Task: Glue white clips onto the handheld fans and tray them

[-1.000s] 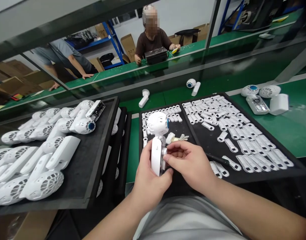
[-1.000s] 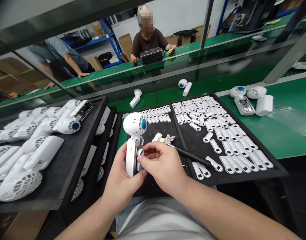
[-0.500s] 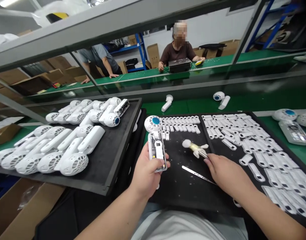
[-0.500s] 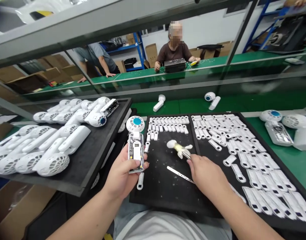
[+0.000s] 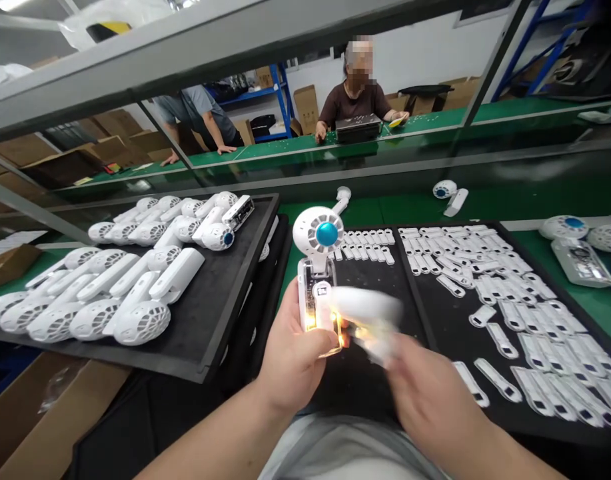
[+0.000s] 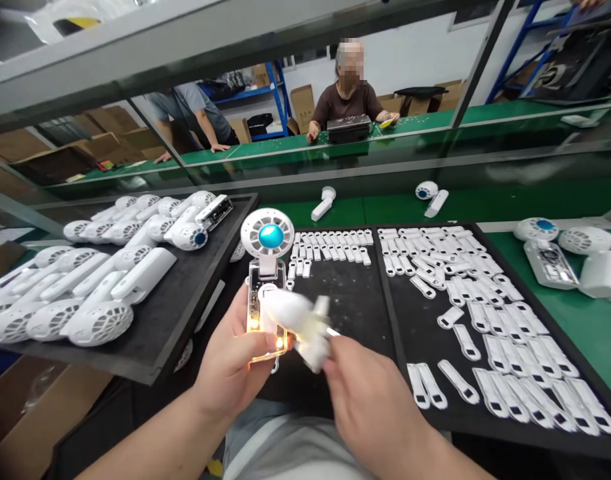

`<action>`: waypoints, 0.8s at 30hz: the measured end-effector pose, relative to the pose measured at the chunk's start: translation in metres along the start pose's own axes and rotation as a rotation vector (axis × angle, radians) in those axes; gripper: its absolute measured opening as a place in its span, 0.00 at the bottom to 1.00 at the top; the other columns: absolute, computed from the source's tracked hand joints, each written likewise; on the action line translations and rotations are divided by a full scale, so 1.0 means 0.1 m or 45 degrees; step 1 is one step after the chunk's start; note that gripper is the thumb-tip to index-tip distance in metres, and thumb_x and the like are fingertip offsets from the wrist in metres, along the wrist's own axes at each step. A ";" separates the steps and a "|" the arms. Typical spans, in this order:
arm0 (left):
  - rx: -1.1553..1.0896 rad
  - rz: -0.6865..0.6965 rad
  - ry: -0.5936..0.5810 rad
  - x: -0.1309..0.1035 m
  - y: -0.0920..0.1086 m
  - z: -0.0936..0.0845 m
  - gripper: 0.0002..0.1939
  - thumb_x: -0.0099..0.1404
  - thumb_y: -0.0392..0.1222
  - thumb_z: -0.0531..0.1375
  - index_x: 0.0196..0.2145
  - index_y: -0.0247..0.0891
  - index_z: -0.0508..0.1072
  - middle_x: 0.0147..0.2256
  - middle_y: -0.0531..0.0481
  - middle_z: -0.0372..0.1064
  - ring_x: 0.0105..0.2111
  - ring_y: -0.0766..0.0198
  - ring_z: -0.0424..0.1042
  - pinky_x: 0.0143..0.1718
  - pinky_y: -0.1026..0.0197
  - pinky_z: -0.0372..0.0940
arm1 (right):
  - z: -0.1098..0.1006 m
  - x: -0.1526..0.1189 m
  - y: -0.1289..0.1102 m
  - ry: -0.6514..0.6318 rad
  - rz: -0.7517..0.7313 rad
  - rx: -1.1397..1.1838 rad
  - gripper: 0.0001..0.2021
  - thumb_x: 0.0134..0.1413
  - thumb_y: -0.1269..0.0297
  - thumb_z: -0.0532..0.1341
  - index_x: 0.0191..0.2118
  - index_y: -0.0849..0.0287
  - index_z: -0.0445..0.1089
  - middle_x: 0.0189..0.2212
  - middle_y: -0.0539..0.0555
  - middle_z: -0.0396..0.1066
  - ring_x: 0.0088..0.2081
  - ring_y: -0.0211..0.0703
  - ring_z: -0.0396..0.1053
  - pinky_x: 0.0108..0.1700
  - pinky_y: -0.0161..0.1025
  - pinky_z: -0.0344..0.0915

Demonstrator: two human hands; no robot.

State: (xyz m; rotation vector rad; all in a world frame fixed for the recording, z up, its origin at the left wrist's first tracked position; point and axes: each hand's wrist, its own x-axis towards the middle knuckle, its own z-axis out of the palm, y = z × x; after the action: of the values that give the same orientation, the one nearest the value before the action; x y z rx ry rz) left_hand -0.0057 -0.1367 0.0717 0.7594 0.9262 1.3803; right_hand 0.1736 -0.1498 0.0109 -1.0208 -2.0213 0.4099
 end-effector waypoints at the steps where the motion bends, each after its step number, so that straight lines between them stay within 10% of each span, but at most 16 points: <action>1: -0.047 0.008 -0.004 -0.01 0.01 0.00 0.26 0.46 0.32 0.62 0.45 0.38 0.67 0.34 0.50 0.71 0.29 0.64 0.69 0.29 0.63 0.65 | -0.02 -0.02 0.00 0.009 -0.052 -0.006 0.10 0.67 0.69 0.47 0.37 0.55 0.63 0.24 0.50 0.71 0.22 0.40 0.70 0.25 0.35 0.63; 6: -0.172 -0.021 0.096 0.06 -0.05 -0.02 0.18 0.53 0.45 0.62 0.41 0.36 0.68 0.32 0.48 0.69 0.27 0.63 0.69 0.27 0.61 0.66 | -0.05 -0.09 0.00 0.004 -0.277 -0.079 0.10 0.67 0.70 0.47 0.37 0.55 0.63 0.25 0.50 0.71 0.24 0.40 0.71 0.25 0.34 0.63; 14: 0.033 0.010 0.191 0.15 -0.17 -0.22 0.15 0.54 0.38 0.61 0.40 0.36 0.65 0.38 0.47 0.70 0.27 0.61 0.73 0.23 0.59 0.69 | -0.19 -0.23 0.62 0.000 -0.026 -0.543 0.11 0.69 0.62 0.49 0.38 0.57 0.65 0.25 0.49 0.72 0.21 0.39 0.71 0.23 0.35 0.60; 24: 0.174 0.000 0.079 0.07 -0.04 -0.10 0.13 0.54 0.38 0.60 0.39 0.38 0.65 0.36 0.50 0.67 0.25 0.65 0.69 0.22 0.61 0.66 | 0.09 -0.16 0.86 -0.582 0.338 -0.865 0.13 0.68 0.60 0.49 0.38 0.57 0.69 0.29 0.54 0.72 0.26 0.45 0.72 0.24 0.38 0.51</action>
State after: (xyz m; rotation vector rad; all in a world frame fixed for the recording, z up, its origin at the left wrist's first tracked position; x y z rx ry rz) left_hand -0.0130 -0.1302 0.0633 0.8234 1.0779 1.3569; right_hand 0.2160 -0.1085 -0.0538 -1.7464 -2.5162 0.0791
